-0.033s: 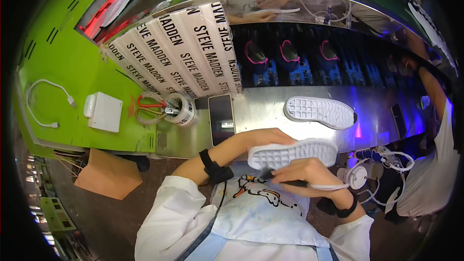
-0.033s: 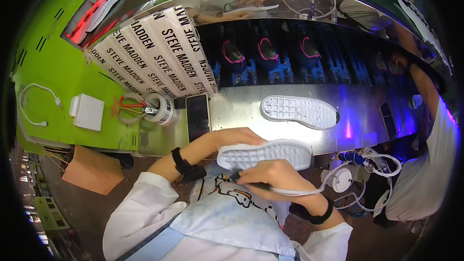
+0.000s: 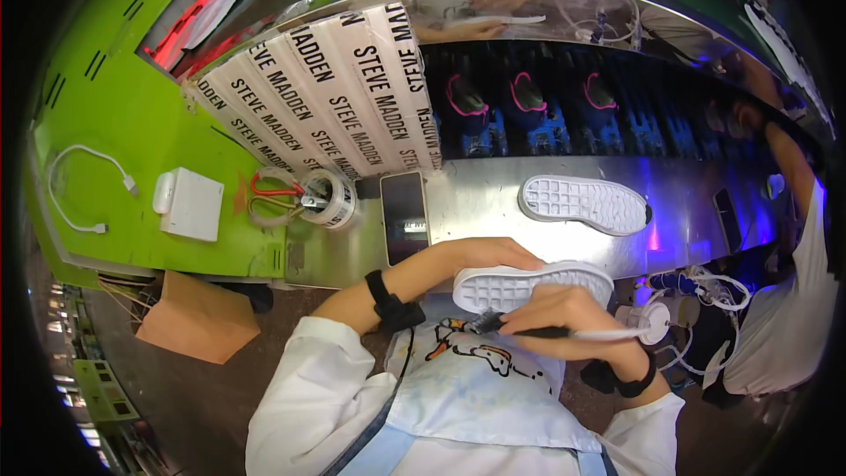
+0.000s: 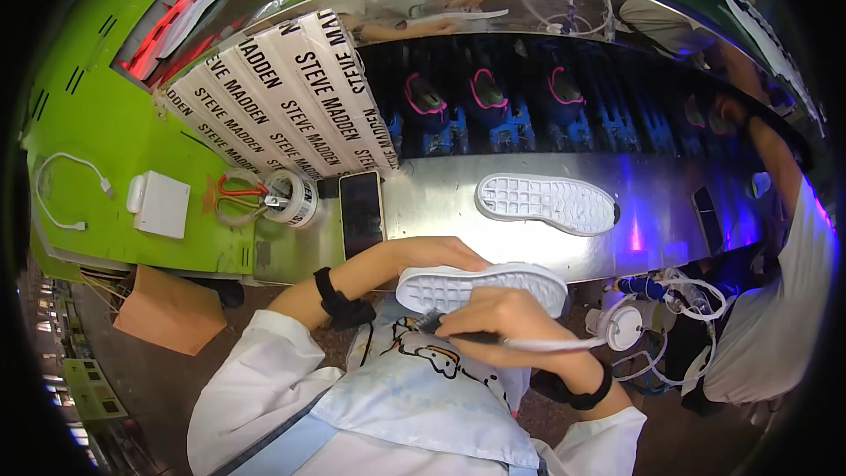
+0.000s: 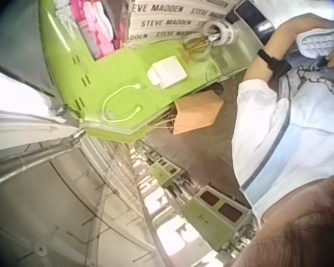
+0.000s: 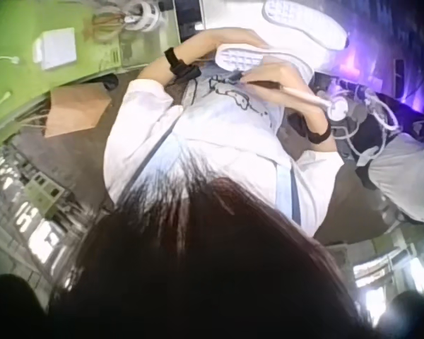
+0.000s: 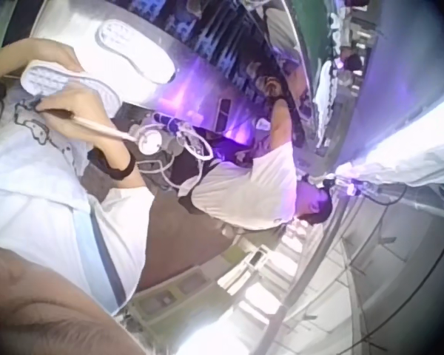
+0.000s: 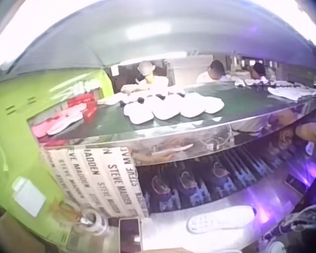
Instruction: Applying a liquid substance (adhesive) to shoe soles using a brush on an assembly line.
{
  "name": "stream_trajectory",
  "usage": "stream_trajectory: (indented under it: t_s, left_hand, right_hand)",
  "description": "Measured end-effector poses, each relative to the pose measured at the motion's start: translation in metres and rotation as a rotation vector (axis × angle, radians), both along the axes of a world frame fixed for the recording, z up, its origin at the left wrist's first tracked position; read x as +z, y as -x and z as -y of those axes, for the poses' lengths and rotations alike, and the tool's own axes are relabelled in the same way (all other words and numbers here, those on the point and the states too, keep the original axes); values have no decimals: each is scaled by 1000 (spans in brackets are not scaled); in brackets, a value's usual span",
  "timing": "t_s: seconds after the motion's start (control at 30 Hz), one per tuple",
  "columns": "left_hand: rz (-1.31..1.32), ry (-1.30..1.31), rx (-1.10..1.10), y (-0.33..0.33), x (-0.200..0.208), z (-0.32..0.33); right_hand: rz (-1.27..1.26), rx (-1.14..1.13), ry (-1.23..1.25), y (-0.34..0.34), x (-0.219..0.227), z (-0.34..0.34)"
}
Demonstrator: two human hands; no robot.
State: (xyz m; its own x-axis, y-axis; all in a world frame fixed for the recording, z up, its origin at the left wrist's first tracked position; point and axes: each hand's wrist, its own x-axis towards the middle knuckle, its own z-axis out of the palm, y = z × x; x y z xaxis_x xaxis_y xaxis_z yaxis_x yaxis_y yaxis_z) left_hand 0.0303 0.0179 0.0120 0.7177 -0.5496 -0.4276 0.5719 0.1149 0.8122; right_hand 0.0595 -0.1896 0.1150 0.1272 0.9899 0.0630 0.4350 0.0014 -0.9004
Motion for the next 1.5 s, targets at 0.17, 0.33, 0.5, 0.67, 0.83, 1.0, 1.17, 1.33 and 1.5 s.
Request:
stream_trajectory:
  t_s: [0.17,0.33,0.5,0.67,0.83,1.0,1.17,1.33,1.5]
  left_hand:
    - [-168,-252,-350,-9,-12,-9]
    - [-295,1019,518,33,8,23]
    - [34,1242,473,43,-8,34]
    - [-63,1310,692,36,-8,34]
    - [-34,1160,733,28,5,31]
    - [-50,1013,737,17,22,19]
    - [-80,931,548,6,28,7]
    - [-402,763,426,6,25,1]
    - [-470,424,306,-3,38,14]
  right_hand:
    - [318,35,-240,-11,-1,8]
    - [-161,-538,-164,-13,3,16]
    - [-338,-997,-313,-2,-4,-24]
    - [98,-457,-426,33,-23,-33]
    - [100,-406,-309,26,-22,-23]
    - [-488,-533,-55,12,-13,-21]
    - [-670,-470,69,3,-6,-10]
    - [-400,-302,125,-2,1,0]
    - [-37,-188,-118,0,1,6]
